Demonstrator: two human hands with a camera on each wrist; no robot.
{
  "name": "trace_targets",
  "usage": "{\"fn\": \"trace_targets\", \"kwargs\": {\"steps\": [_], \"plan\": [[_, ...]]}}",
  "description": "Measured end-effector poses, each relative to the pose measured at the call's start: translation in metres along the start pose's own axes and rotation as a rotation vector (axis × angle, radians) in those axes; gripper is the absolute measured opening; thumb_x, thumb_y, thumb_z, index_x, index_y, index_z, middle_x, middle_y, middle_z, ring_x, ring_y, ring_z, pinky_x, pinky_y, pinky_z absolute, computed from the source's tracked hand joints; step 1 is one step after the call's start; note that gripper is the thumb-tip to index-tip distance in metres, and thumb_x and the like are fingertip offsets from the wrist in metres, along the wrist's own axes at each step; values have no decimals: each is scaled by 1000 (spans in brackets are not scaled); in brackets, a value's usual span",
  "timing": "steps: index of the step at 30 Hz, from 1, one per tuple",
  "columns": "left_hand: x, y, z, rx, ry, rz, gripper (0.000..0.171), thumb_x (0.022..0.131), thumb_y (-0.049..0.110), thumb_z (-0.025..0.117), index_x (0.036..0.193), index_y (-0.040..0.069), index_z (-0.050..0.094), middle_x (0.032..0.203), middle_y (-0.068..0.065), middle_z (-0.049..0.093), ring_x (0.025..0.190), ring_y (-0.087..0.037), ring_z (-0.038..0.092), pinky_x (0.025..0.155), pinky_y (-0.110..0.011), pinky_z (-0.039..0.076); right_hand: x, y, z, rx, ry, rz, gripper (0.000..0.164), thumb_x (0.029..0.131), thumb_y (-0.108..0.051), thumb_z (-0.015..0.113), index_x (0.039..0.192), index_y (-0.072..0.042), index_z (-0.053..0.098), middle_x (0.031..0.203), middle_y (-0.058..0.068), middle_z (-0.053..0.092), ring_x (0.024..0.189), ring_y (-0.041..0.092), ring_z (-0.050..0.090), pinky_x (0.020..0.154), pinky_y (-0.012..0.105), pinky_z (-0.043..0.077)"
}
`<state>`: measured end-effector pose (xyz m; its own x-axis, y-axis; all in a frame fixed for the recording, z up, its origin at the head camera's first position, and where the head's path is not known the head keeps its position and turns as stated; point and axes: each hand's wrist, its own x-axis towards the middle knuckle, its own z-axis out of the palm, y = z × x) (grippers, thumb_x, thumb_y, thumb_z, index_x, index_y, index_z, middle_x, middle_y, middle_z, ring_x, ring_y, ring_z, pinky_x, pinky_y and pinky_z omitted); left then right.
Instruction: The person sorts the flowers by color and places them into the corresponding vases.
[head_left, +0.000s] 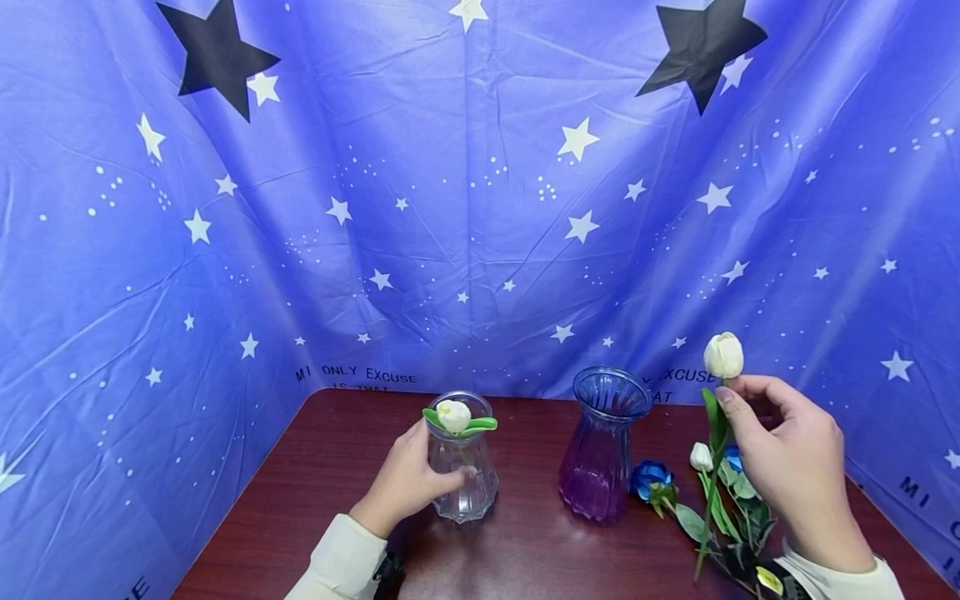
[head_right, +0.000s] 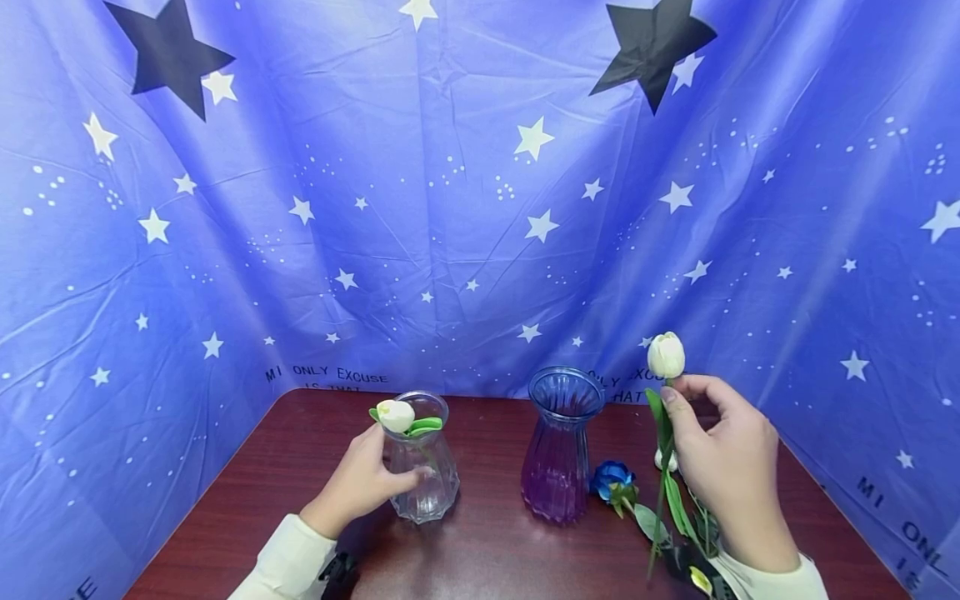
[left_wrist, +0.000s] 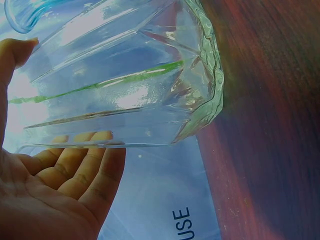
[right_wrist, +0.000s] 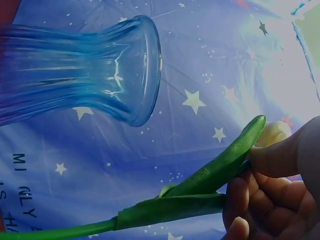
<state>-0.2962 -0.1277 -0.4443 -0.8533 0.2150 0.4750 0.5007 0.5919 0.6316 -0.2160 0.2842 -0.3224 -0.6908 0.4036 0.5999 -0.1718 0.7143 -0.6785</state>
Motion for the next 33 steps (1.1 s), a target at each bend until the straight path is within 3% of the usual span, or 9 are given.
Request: {"fn": "trace_targets", "kwargs": {"steps": [9,22,33], "plan": [[0,0,0,-4,-3,10,77,70,44,94,134,27,56,117,11,67,109,-9,67,96,-37,57,-3,-4,-2,26,1,-25,15,95,-27,76,102,-14,76,72,-21,64,62,0,55,54,17,41],[1,-3,2,4,0,29,77,71,44,94,136,26,55,118,10,67,109,-9,67,95,-37,58,-8,-12,-4,55,33,-54,9,93,-23,77,97,-15,75,73,-30,63,62,-6,55,56,14,41],[0,-5,2,14,11,57,77,71,42,94,135,23,56,118,9,67,108,-10,67,93,-37,58,-13,-18,-7,146,22,-43,10,92,-18,79,97,-11,74,76,-20,70,67,-6,64,60,9,47]]}}
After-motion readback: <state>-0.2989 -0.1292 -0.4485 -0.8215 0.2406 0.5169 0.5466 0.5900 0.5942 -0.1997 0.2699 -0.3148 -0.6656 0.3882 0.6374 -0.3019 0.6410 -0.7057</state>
